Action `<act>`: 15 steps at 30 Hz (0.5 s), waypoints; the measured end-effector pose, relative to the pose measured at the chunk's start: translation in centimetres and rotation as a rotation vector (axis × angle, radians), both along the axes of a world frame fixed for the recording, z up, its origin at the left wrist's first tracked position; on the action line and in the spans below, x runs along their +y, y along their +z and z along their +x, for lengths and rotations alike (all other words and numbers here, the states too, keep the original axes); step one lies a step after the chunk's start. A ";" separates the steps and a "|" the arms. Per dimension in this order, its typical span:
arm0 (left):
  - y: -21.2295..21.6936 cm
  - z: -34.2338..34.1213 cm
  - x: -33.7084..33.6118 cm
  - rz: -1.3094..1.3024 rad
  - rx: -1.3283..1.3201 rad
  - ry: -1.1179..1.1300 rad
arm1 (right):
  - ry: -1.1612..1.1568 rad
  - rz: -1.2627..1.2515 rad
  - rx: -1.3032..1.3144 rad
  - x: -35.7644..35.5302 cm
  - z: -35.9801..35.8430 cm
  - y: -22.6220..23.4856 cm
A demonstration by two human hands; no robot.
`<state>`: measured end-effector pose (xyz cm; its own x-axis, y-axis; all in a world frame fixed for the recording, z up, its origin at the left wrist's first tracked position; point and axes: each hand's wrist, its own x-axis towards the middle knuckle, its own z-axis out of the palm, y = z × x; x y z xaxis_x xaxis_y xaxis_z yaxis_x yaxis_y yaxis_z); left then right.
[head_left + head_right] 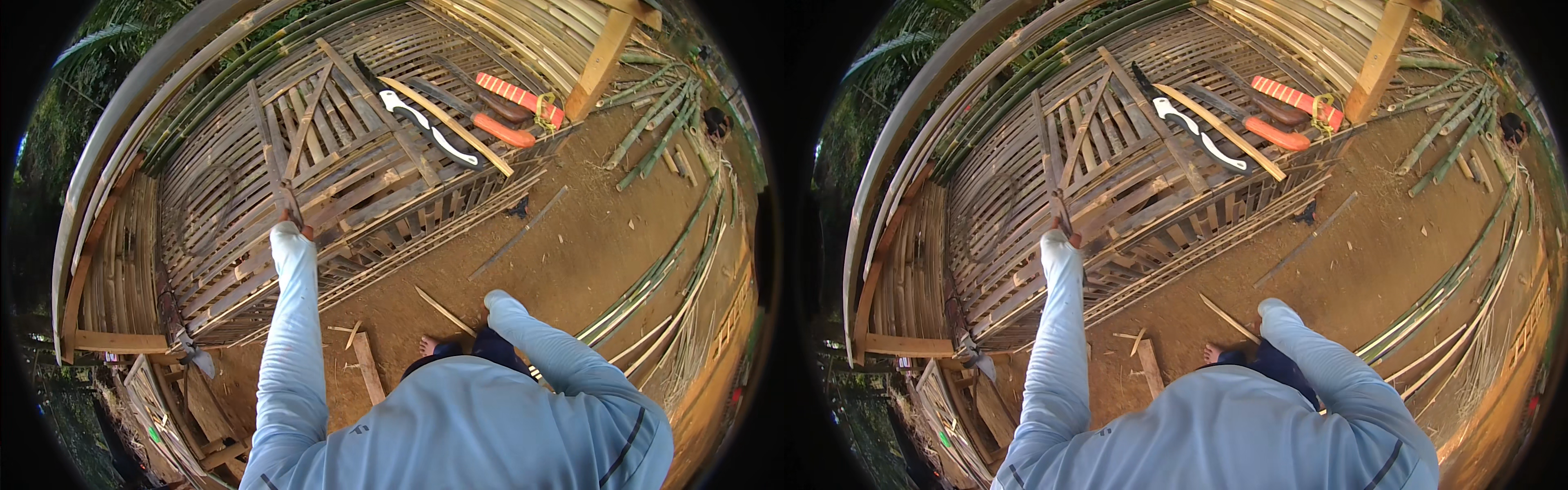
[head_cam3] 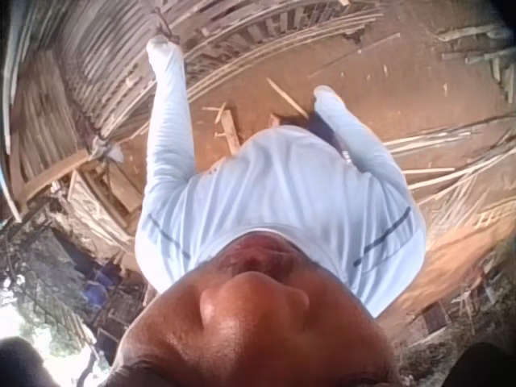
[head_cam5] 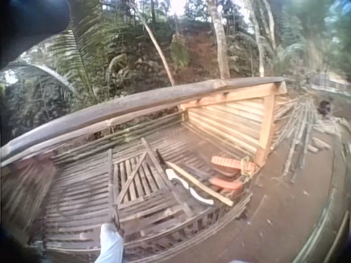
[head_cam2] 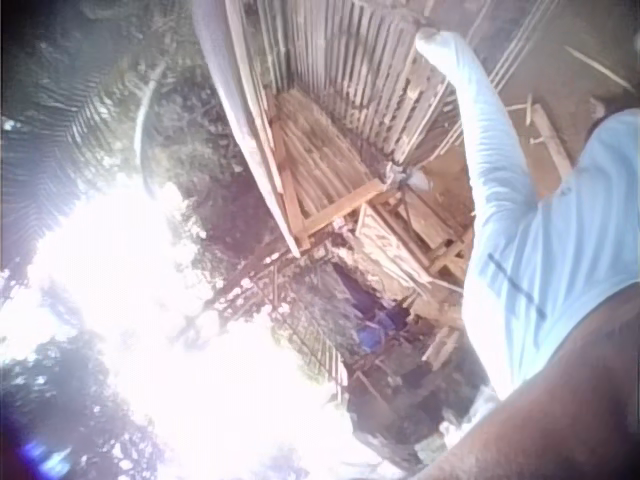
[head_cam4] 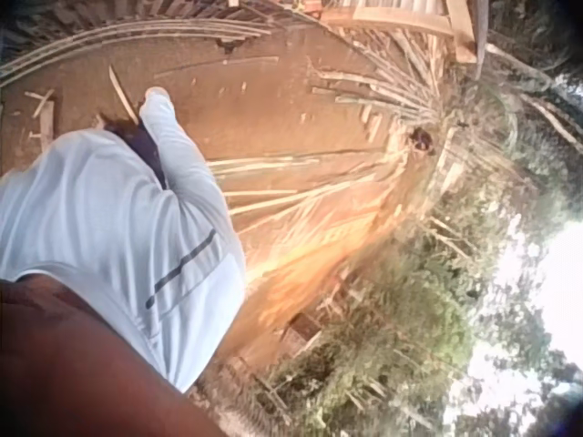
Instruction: The person weaves thin bamboo strips into a curved bamboo frame using a hammer to secure them. They repeatedly pick up strips, thread them through the frame, and tap them into place.
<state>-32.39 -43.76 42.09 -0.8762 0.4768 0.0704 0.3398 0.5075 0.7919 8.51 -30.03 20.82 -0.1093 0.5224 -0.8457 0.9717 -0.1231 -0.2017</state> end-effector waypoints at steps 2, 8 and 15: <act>-1.2 -2.6 1.2 0.023 -0.040 0.109 | 0.149 -0.018 -0.102 -2.2 4.2 -2.9; -1.7 -5.4 2.8 -0.229 0.088 0.126 | 0.189 0.075 -0.170 -3.5 9.6 -7.8; -2.0 -4.2 2.2 -0.257 0.175 0.150 | 0.029 -0.119 -0.135 1.9 10.0 -9.5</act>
